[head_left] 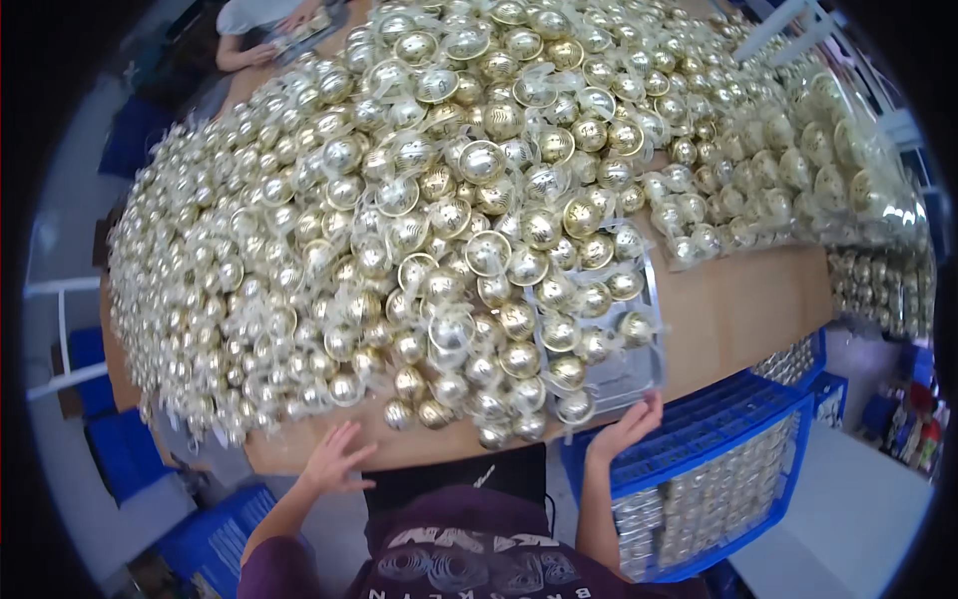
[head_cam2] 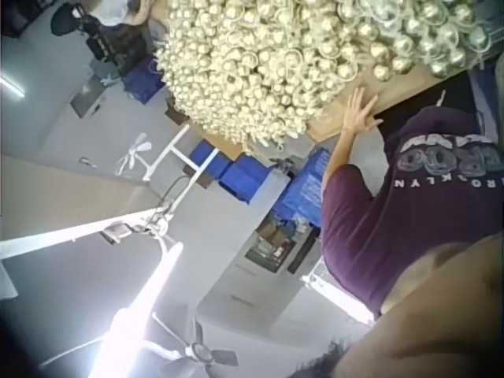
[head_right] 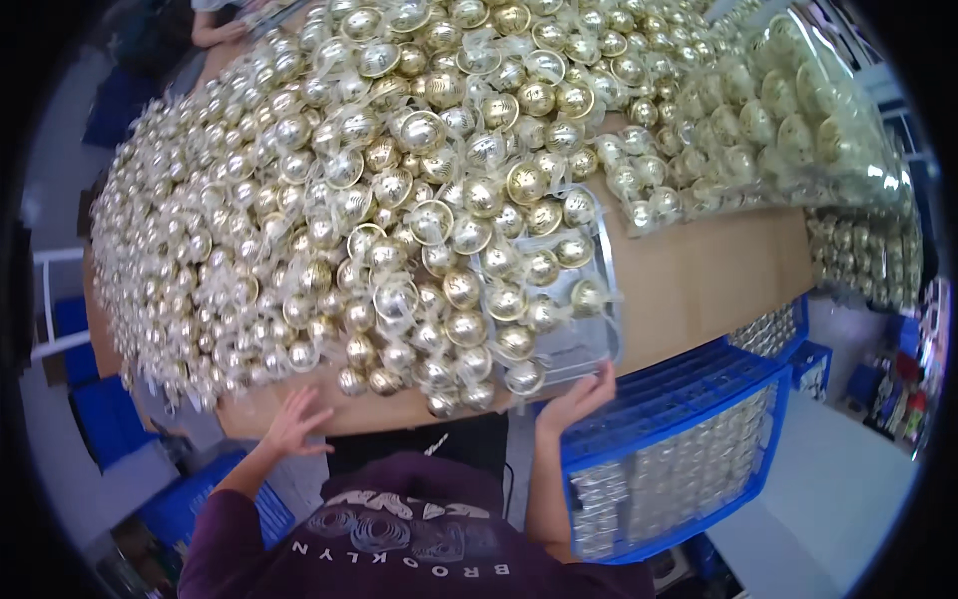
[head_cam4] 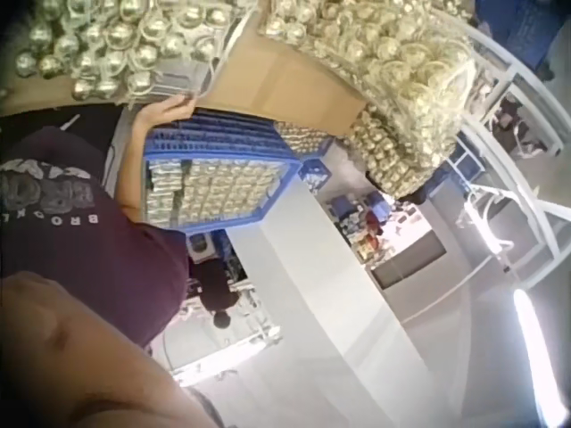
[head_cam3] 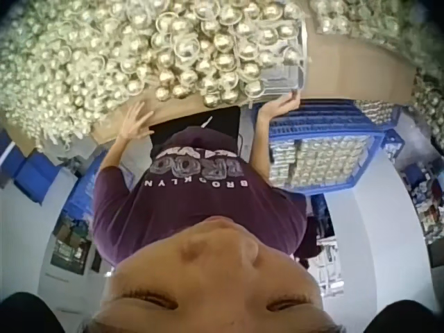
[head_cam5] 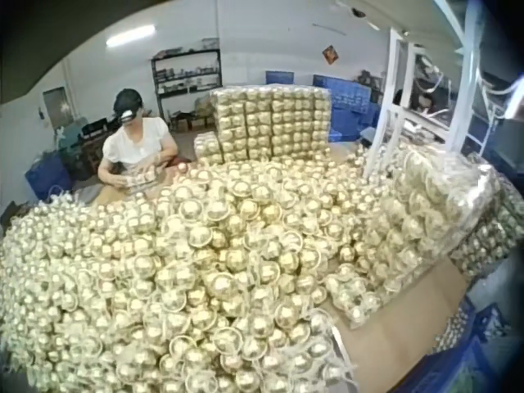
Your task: Packaging gold Christmas ornaments into clear plastic bags and stacking them on a factory table.
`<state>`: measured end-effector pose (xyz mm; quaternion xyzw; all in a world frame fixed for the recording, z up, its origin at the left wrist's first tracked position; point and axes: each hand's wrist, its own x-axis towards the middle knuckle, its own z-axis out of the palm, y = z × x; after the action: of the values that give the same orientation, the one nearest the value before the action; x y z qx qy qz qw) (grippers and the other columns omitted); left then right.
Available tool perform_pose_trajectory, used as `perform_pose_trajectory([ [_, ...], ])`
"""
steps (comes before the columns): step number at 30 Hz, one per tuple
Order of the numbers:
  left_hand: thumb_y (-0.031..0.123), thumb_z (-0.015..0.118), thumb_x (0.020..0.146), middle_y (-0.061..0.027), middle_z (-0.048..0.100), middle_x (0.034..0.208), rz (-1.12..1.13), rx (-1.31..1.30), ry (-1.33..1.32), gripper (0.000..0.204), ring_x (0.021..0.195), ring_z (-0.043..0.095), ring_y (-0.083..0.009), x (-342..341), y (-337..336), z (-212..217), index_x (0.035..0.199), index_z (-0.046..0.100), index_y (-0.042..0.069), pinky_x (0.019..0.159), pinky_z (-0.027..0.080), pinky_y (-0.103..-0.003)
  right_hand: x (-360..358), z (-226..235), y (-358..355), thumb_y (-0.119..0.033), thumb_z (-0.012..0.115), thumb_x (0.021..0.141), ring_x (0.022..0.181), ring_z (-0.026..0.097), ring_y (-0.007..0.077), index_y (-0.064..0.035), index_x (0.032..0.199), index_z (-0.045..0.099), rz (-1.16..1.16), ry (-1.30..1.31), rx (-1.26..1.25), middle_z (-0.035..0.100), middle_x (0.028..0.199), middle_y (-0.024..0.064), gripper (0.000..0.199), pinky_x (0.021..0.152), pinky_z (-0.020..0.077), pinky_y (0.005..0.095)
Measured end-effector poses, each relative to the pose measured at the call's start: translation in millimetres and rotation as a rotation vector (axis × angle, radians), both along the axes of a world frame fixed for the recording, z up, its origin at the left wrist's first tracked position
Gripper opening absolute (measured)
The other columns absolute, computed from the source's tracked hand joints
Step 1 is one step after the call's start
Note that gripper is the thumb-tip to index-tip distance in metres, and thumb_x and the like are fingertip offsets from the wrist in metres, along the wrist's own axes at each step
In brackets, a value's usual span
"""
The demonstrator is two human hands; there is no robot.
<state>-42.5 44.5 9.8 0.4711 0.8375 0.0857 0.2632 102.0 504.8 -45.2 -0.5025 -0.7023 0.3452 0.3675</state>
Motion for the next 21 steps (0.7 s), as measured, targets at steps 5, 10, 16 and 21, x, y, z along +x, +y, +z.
perform_pose_trajectory([
  [5,0.051,0.067,0.075,-0.0199,0.05,0.128,-0.446,-0.143,-0.134,0.058,0.115,0.052,-0.037,-24,-76,-53,0.128,0.055,0.031,0.098,0.039,-0.056,5,-34,20,-0.024,0.035,0.101,0.129,0.035,0.0294,0.006,0.139,0.029,-0.006,0.121,0.109,0.033,0.141,0.0208,0.049,0.11,0.026,0.0399],
  [10,0.051,0.059,0.079,-0.01,0.053,0.127,-0.524,-0.154,-0.171,0.053,0.107,0.055,-0.0298,-16,-116,-65,0.13,0.053,0.035,0.086,0.045,-0.051,10,-47,22,-0.036,0.037,0.099,0.138,0.026,0.0316,-0.0077,0.15,0.011,-0.046,-0.315,0.485,0.018,0.152,0.0205,0.063,0.114,0.0182,0.0456],
  [16,0.033,0.061,0.083,-0.0056,0.045,0.139,-0.458,0.056,-0.086,0.057,0.119,0.05,-0.0271,-19,-139,-74,0.138,0.043,0.029,0.095,0.043,-0.045,-17,-44,1,-0.036,0.035,0.1,0.137,0.028,0.0301,-0.0059,0.149,0.011,-0.11,-0.181,0.346,0.021,0.15,0.0209,0.062,0.112,0.0216,0.0459],
  [21,0.053,0.059,0.078,-0.0043,0.05,0.135,-0.5,-0.079,0.082,0.057,0.128,0.041,-0.0265,-17,-123,-55,0.132,0.052,0.036,0.107,0.029,-0.05,-11,-33,-4,-0.037,0.034,0.1,0.135,0.031,0.0313,-0.0016,0.147,0.016,-0.072,-0.099,0.316,0.025,0.148,0.0226,0.061,0.11,0.0238,0.044],
])
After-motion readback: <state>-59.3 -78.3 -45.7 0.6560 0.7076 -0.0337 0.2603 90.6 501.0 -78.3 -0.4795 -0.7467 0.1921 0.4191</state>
